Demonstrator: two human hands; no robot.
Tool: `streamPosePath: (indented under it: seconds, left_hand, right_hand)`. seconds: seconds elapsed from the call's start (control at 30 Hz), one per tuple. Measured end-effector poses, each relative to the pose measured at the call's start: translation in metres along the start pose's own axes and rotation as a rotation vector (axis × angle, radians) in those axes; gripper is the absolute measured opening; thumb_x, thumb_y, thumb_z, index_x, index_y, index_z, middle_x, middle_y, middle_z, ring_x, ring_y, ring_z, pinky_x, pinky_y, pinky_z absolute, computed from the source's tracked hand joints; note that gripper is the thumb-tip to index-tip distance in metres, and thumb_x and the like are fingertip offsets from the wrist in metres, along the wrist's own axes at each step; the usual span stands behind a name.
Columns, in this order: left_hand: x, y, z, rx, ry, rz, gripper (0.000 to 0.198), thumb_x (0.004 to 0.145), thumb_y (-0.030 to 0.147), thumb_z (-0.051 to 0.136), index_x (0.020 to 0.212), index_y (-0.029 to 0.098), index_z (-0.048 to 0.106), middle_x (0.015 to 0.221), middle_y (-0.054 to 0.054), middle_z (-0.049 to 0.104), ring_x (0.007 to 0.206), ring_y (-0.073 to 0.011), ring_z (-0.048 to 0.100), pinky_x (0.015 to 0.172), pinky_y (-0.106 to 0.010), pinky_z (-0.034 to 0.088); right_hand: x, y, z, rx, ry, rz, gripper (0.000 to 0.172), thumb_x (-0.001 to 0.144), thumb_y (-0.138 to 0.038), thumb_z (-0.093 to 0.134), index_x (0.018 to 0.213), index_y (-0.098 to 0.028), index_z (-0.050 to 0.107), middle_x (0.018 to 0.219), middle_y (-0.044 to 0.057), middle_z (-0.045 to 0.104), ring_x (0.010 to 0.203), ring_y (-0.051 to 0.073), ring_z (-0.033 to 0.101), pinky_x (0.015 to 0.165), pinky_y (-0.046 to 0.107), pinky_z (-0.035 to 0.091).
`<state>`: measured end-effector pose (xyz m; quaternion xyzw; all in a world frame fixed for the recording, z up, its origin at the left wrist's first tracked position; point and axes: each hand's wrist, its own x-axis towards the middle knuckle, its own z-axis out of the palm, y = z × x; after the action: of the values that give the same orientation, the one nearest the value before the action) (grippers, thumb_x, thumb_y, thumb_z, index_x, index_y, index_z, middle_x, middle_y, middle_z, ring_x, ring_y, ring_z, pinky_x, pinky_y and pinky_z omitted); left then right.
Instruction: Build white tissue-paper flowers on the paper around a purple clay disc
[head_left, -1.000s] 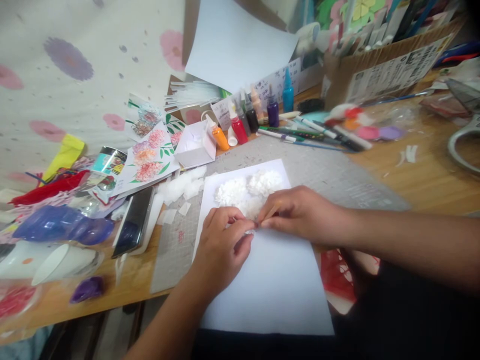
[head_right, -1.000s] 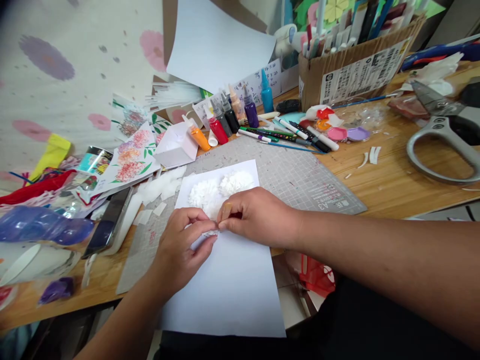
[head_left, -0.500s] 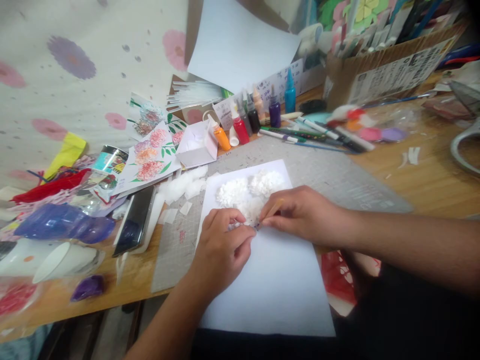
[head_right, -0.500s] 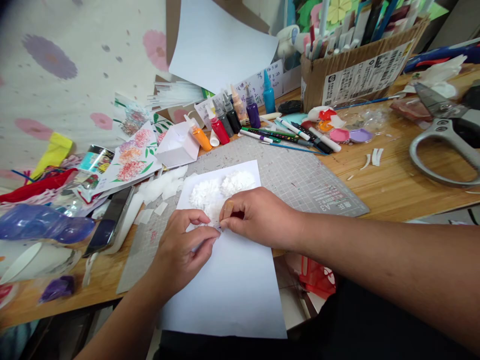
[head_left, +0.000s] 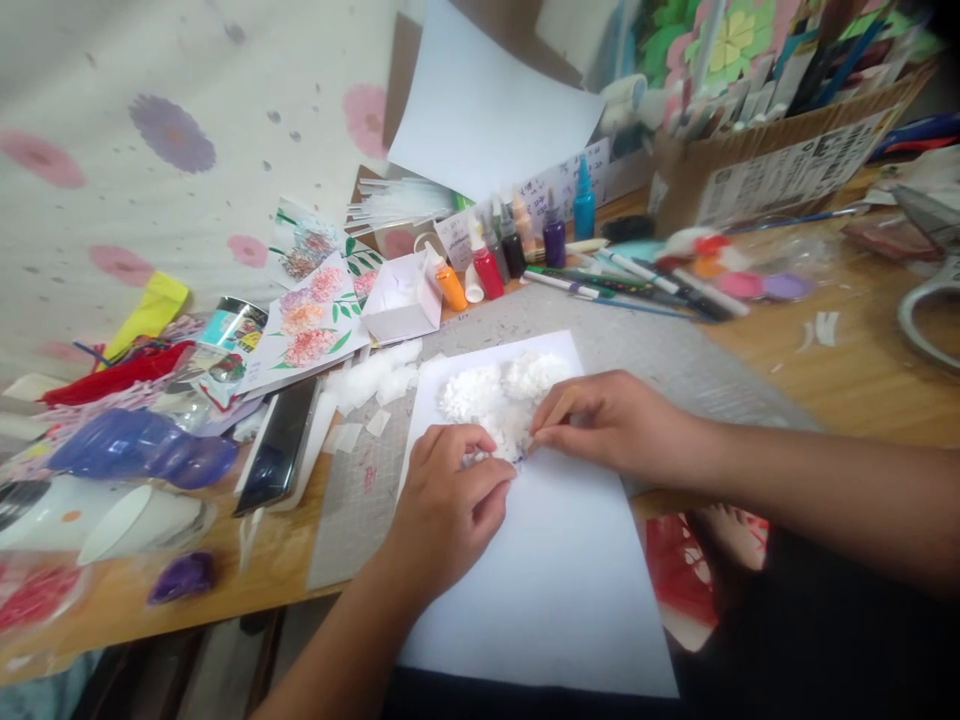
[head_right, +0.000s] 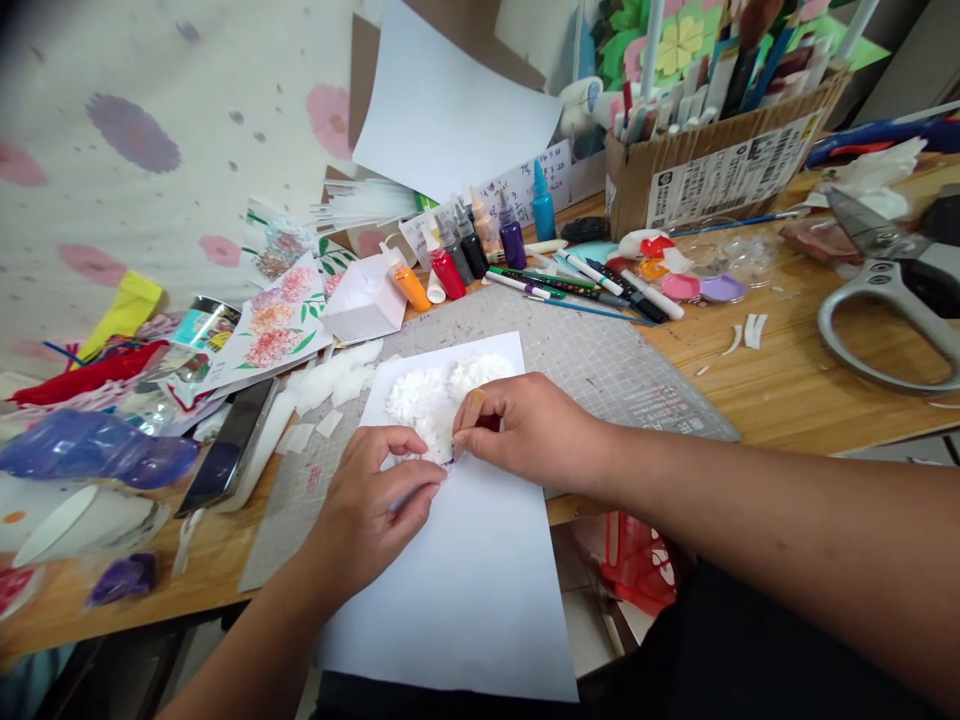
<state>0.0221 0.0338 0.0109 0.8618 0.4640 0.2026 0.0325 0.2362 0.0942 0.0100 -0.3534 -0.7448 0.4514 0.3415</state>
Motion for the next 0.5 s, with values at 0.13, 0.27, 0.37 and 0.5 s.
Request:
streamPosePath:
  seconds: [0.13,0.27,0.37,0.5]
  left_hand:
    - [-0.001,-0.001,0.001,-0.008,0.002,0.003,0.017,0.082,0.009,0.057,0.086,0.021,0.068,0.1,-0.005,0.055,0.096,-0.0204,0.05,0.085,-0.037,0.043]
    - [-0.004,0.001,-0.005,-0.005,-0.035,0.021,0.019,0.083,0.01,0.057,0.09,0.023,0.069,0.104,-0.005,0.056,0.097,-0.02,0.051,0.086,-0.037,0.043]
    - [-0.002,-0.007,-0.017,-0.052,-0.041,0.018,0.018,0.081,0.013,0.058,0.09,0.024,0.069,0.106,-0.004,0.057,0.1,-0.0188,0.054,0.088,-0.034,0.044]
    - [0.017,-0.047,-0.035,0.131,0.164,-0.317,0.014,0.083,0.019,0.051,0.081,0.018,0.065,0.09,-0.006,0.062,0.089,-0.0191,0.059,0.084,-0.033,0.047]
  right_hand:
    - [0.001,0.002,0.0,-0.055,0.04,0.042,0.01,0.076,-0.019,0.062,0.068,-0.02,0.068,0.079,0.0,0.074,0.074,0.015,0.068,0.068,0.025,0.049]
    - [0.002,0.008,0.0,-0.049,0.051,0.067,0.01,0.076,-0.022,0.061,0.07,-0.021,0.069,0.078,0.0,0.073,0.072,0.016,0.067,0.066,0.026,0.049]
    - [0.003,0.009,-0.001,0.021,0.04,0.045,0.014,0.076,-0.028,0.059,0.069,-0.021,0.069,0.077,0.001,0.073,0.071,0.016,0.067,0.066,0.027,0.05]
    - [0.005,0.006,-0.006,0.101,0.044,0.042,0.016,0.076,-0.032,0.06,0.069,-0.021,0.069,0.078,0.002,0.073,0.071,0.016,0.066,0.066,0.027,0.051]
